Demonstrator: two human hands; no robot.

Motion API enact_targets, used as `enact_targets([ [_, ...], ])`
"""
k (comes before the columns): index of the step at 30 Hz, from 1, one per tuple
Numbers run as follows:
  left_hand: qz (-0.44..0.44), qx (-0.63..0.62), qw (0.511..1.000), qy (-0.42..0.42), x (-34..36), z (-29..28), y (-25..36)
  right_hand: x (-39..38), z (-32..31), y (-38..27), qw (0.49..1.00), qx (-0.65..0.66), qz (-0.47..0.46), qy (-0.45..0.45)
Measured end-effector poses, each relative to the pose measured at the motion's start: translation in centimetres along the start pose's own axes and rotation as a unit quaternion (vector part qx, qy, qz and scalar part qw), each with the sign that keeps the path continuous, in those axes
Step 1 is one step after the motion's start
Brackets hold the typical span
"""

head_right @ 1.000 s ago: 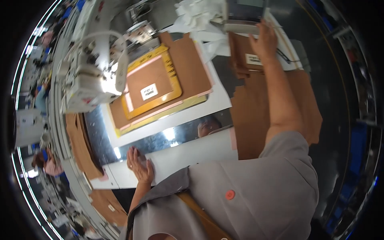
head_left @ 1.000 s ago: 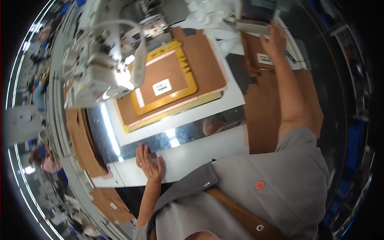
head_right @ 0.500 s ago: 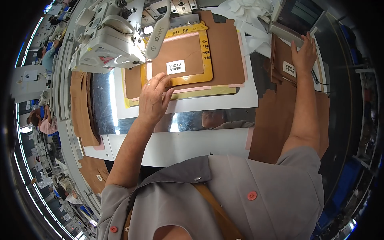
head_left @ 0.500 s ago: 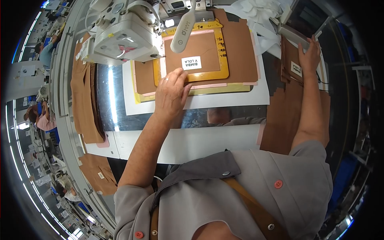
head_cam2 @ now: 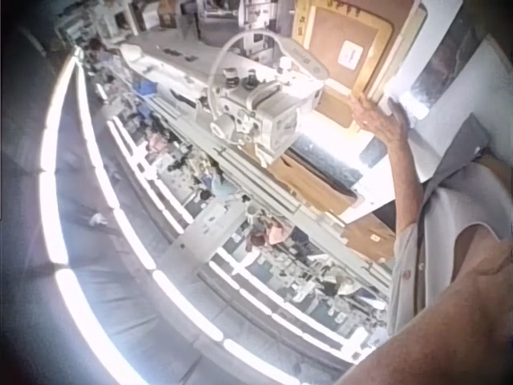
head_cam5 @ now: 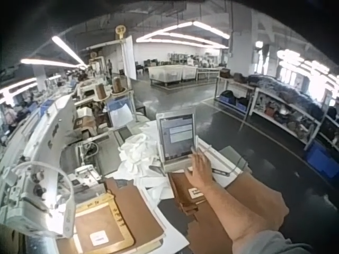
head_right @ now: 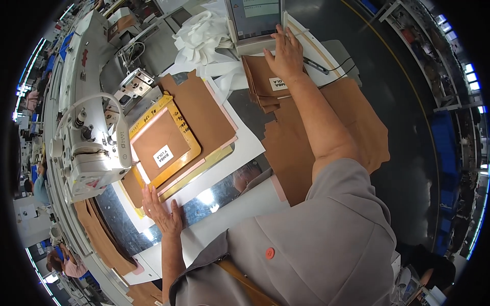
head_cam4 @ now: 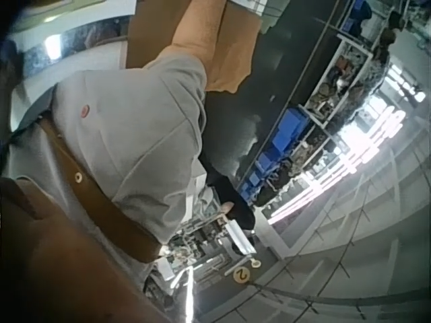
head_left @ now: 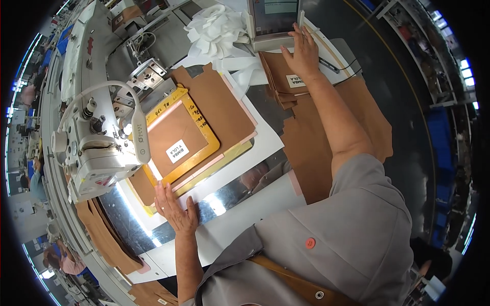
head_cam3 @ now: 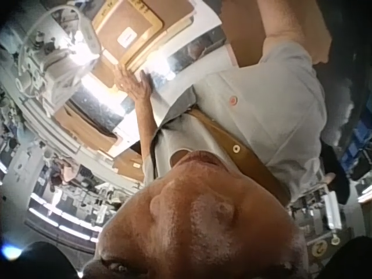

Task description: Sewing a pocket onto leather panels using an industrial sewing machine and trimming threads manually.

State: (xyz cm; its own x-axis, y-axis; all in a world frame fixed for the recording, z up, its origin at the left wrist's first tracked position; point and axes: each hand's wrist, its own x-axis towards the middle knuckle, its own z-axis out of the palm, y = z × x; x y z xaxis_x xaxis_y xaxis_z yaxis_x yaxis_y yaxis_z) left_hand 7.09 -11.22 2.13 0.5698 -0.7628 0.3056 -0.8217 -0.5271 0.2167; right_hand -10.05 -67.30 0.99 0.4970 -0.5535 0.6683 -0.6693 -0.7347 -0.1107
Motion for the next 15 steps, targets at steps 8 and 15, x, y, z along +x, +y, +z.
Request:
enact_targets([
  [8, -0.111, 0.068, 0.991, 0.037, -6.0, -1.3, -3.8, -0.7, -0.5, 0.7, 1.000, 0.000, 0.020, -0.023],
  [15, -0.152, 0.083, 0.983, 0.067, -7.6, -1.2, -3.8, -0.4, 0.1, 0.3, 0.998, -0.011, 0.033, -0.048],
])
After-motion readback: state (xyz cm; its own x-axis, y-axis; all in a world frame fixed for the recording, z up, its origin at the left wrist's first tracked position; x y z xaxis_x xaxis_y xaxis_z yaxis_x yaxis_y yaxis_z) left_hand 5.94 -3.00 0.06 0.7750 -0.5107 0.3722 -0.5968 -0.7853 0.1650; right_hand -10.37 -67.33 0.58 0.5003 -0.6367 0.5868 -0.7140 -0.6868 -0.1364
